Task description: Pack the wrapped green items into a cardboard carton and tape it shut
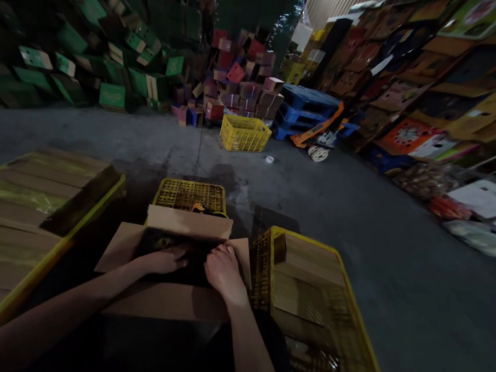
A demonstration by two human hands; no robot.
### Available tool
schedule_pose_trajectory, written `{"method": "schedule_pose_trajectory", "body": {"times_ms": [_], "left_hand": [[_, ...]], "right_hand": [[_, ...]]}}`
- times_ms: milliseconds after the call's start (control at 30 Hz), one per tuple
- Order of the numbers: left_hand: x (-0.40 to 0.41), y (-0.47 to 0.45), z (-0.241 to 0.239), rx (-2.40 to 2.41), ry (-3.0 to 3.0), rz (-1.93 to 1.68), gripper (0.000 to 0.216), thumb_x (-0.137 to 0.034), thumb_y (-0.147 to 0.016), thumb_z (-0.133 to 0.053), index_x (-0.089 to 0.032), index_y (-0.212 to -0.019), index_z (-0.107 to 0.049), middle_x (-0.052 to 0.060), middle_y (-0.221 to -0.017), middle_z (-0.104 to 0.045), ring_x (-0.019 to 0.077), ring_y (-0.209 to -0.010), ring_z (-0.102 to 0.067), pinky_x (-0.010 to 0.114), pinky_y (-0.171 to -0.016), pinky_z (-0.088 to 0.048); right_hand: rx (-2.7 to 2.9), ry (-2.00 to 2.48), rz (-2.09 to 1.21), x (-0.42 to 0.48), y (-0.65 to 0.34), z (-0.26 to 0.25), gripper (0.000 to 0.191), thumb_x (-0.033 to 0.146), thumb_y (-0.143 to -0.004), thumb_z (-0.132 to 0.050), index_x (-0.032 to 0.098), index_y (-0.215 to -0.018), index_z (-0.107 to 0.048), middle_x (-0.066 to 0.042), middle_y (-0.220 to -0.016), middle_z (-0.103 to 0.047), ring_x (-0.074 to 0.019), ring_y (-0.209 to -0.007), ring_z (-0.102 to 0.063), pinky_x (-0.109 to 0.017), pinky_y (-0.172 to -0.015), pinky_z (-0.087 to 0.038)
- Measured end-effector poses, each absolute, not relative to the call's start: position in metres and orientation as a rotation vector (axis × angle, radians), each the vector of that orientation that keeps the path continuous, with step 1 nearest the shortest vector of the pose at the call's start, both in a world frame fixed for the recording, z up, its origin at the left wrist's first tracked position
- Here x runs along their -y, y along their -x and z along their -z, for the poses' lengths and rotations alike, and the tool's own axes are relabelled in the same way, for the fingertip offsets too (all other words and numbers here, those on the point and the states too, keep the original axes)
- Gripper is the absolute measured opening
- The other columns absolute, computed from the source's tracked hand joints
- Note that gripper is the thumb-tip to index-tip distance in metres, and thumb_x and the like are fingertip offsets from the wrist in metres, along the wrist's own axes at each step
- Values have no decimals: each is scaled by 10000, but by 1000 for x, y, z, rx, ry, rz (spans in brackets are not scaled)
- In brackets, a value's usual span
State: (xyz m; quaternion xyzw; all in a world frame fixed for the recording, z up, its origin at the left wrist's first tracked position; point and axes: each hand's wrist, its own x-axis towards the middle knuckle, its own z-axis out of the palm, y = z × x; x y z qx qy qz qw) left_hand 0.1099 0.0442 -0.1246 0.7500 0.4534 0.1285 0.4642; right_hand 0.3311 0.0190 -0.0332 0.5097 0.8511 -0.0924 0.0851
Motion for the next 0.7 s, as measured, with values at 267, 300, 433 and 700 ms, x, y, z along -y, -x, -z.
{"method": "schedule_pose_trajectory", "body": {"times_ms": [267,300,433,700], "left_hand": [[-49,-113,134,-1153,-1840,-399,759,-350,-783,-657,-173,-1494,-461,150,-1555,-476,339,-1487,-361,402,-1174,-348],[-47,-114,134,-1158,-1856,-412,763,-344,-776,-662,-169,-1493,-465,156,-1556,-471,349,-1485,-362,414,-1170,-355],[-43,-117,131,-1223,-1952,-459,575,-326,-794,-649,-184,-1350,-609,162,-1421,-603,364,-1375,-504,434,-1129,-396],[-47,-116,136,-1336,-1898,-533,296,-255,-787,-664,-200,-1077,-690,141,-1191,-718,331,-1138,-660,404,-1002,-485]], "right_hand": [[-2502,-1528,364,-21,-325,32,315,154,-936,-510,139,-1195,-688,-135,-1279,-695,-285,-1247,-574,-407,-1086,-346],[-2504,-1537,367,-21,-324,32,338,167,-945,-507,141,-1241,-668,-138,-1292,-689,-287,-1256,-570,-411,-1090,-344],[-2509,-1567,392,-22,-325,32,413,214,-972,-508,148,-1370,-596,-143,-1339,-669,-298,-1294,-552,-426,-1089,-351],[-2537,-1599,430,-25,-324,35,456,236,-976,-534,152,-1424,-541,-153,-1368,-652,-314,-1315,-538,-454,-1093,-356]]}}
